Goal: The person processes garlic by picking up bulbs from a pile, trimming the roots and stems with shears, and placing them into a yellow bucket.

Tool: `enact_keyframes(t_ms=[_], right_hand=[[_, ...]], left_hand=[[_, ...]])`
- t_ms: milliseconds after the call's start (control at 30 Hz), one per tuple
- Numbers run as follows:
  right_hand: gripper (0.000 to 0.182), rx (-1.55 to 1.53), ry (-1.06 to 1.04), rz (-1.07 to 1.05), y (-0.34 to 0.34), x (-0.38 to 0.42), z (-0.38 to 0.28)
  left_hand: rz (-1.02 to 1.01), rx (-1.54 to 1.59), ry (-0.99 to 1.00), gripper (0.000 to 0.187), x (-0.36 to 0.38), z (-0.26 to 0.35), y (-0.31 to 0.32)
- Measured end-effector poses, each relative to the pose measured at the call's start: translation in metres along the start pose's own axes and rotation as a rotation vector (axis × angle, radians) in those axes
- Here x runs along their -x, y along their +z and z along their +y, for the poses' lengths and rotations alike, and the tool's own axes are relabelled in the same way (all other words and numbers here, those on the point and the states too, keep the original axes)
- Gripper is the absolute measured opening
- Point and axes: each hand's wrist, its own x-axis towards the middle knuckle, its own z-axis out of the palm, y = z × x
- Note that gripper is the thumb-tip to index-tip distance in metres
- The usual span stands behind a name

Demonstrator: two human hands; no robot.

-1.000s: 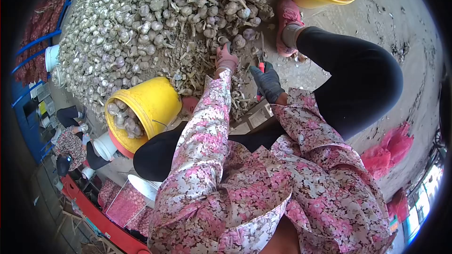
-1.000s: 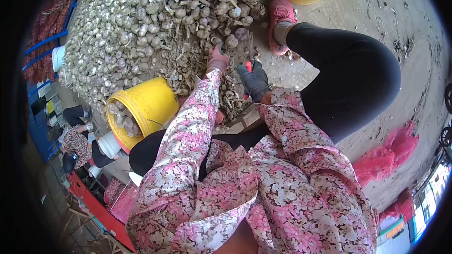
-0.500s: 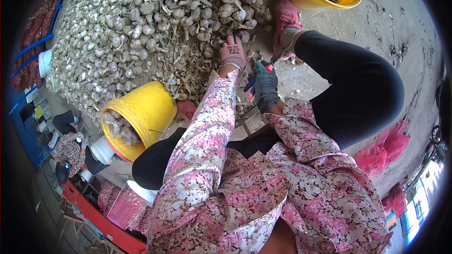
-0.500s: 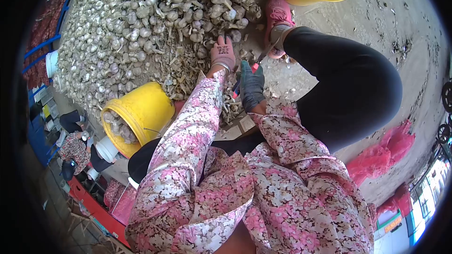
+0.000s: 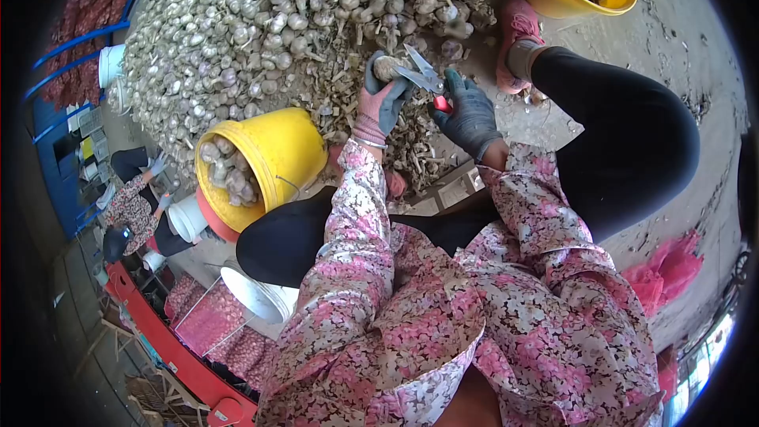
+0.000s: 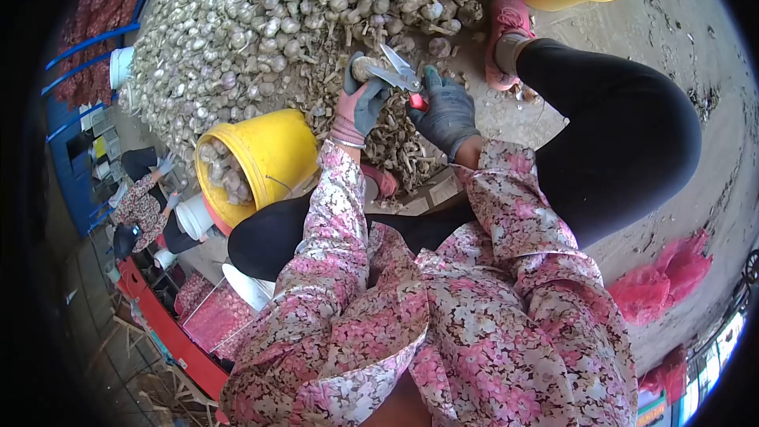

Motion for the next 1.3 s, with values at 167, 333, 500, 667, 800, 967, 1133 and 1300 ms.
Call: enact_keyframes(t_ms=[167,333,500,667,800,967,1133,1300], right_hand=[[0.057,0.227,-0.198,-0.136,-0.011,0.015,-0.011],[0.056,0.184,-0.301,-0.191,-0.003,0.033,-0.015],[0.041,0.188,-0.305,-0.275,0.008,0.041,-0.012],[0.026,0.158,-0.227,-0.317,0.027,0.041,0.005],[0.021,0.241,-0.189,-0.322,0.047,0.02,0.034],[0.025,0.117,0.026,-0.265,0.058,0.022,0.039],[0.043,-0.607,0.266,-0.437,0.033,0.049,-0.014],[0.046,-0.589,0.039,-0.441,0.027,0.051,-0.021]], left_hand=[[-0.006,-0.343,0.178,0.07,0.025,-0.004,-0.025],[0.168,-0.791,0.063,0.069,0.068,0.017,0.003],[0.134,-0.922,0.25,0.066,0.08,0.0,-0.005],[0.191,-0.985,0.278,0.054,0.086,-0.001,0.004],[0.111,-0.892,0.185,0.055,0.078,-0.015,-0.009],[-0.002,0.013,0.065,0.032,0.069,0.002,-0.024],[-0.098,0.765,0.051,0.023,0.068,0.017,-0.021],[-0.168,0.594,-0.007,0.022,0.085,0.011,-0.001]])
